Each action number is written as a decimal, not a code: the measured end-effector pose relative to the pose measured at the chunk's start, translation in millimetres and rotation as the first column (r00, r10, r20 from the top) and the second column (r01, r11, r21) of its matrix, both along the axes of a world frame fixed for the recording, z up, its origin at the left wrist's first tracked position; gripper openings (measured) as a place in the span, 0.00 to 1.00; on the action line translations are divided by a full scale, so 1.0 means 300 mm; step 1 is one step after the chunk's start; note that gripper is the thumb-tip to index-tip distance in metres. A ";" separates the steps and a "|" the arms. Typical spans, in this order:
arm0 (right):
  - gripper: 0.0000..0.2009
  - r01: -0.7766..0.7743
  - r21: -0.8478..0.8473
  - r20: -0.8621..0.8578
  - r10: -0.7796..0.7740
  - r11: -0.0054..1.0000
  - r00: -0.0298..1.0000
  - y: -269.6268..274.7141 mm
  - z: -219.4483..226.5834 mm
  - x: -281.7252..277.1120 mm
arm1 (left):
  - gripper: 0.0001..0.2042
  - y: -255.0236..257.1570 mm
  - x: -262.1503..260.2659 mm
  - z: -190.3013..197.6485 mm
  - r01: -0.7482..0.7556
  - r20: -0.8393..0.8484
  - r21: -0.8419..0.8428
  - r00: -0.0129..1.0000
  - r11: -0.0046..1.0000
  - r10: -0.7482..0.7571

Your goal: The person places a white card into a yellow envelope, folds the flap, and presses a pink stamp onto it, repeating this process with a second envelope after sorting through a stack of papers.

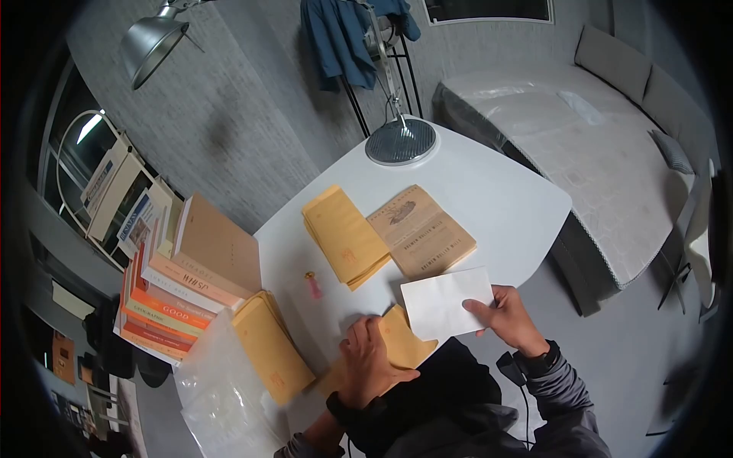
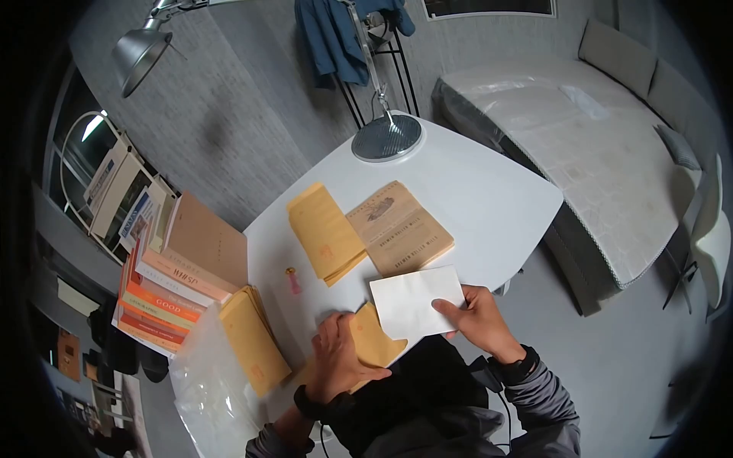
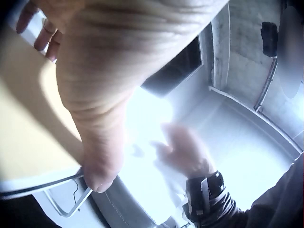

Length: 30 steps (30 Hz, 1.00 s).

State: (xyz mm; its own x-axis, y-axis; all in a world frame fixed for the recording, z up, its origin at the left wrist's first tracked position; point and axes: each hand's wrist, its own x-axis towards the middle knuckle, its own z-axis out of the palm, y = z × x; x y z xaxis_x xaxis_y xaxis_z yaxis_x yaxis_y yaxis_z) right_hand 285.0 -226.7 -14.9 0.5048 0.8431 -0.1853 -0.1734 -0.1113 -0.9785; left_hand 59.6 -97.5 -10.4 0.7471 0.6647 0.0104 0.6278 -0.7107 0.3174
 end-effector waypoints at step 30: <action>0.15 -0.114 -0.070 0.220 0.127 0.991 0.967 -0.049 0.017 0.044 | 0.63 -0.007 -0.029 0.003 0.037 -0.001 -0.068 0.999 0.997 -0.037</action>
